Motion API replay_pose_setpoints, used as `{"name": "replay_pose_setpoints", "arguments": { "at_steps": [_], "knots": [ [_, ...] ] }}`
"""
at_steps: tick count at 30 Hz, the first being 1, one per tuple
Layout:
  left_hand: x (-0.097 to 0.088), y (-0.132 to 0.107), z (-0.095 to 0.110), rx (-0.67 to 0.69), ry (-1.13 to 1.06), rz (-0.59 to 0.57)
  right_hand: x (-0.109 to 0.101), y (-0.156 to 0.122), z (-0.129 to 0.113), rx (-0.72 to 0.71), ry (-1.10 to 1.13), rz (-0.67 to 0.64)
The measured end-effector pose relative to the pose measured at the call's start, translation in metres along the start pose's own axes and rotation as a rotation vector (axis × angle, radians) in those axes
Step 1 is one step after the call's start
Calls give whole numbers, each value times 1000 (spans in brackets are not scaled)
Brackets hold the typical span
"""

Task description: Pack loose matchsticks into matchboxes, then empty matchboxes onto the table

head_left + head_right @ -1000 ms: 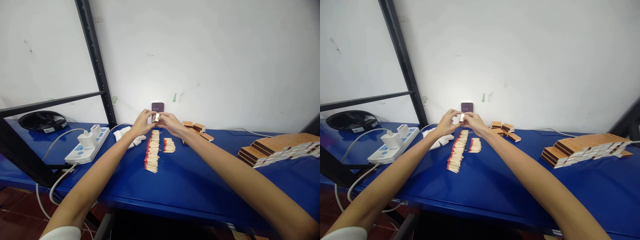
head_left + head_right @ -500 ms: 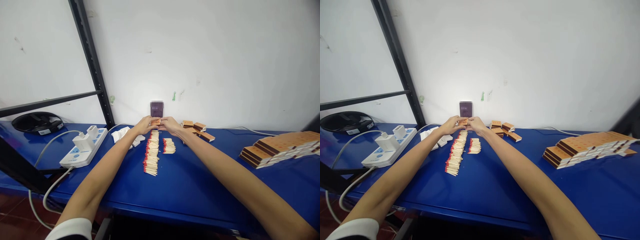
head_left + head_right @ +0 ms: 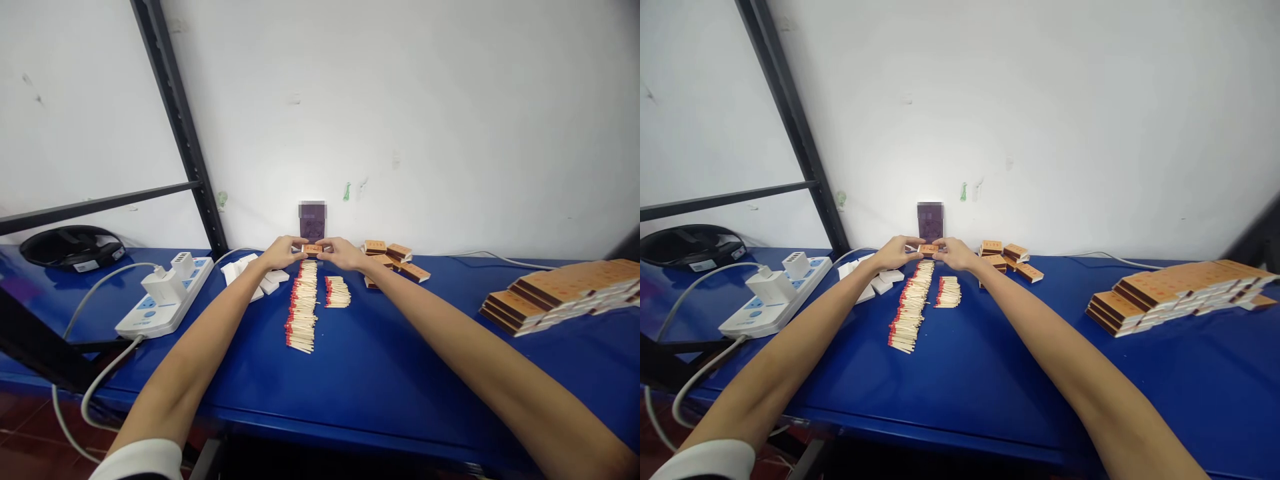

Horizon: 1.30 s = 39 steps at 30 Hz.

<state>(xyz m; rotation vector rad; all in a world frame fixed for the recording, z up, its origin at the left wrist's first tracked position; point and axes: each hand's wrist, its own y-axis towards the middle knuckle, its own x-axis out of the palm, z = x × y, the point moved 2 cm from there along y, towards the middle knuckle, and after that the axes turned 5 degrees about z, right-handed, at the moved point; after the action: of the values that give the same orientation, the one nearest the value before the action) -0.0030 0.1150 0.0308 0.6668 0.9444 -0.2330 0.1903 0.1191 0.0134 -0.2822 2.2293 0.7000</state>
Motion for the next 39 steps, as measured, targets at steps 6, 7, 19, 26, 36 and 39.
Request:
{"name": "replay_pose_setpoints", "arguments": {
  "at_steps": [6, 7, 19, 26, 36, 39],
  "knots": [
    [3, 1, -9, -17, 50, -86, 4, 4, 4, 47, -108, -93],
    [4, 1, -10, -16, 51, -93, 4, 4, 4, 47, -110, -99],
    [10, 0, -31, -48, -75, -171, -6, 0, 14, 162, -157, -121],
    [10, 0, -31, -40, -71, -180, -19, -5, 3, 202, -220, -136],
    [8, 2, -33, -12, -58, -167, -77, -23, -39, 138, -273, 165],
    [7, 2, -33, 4, -60, -154, -103, -37, -42, 135, -260, 288]
  ]
}}
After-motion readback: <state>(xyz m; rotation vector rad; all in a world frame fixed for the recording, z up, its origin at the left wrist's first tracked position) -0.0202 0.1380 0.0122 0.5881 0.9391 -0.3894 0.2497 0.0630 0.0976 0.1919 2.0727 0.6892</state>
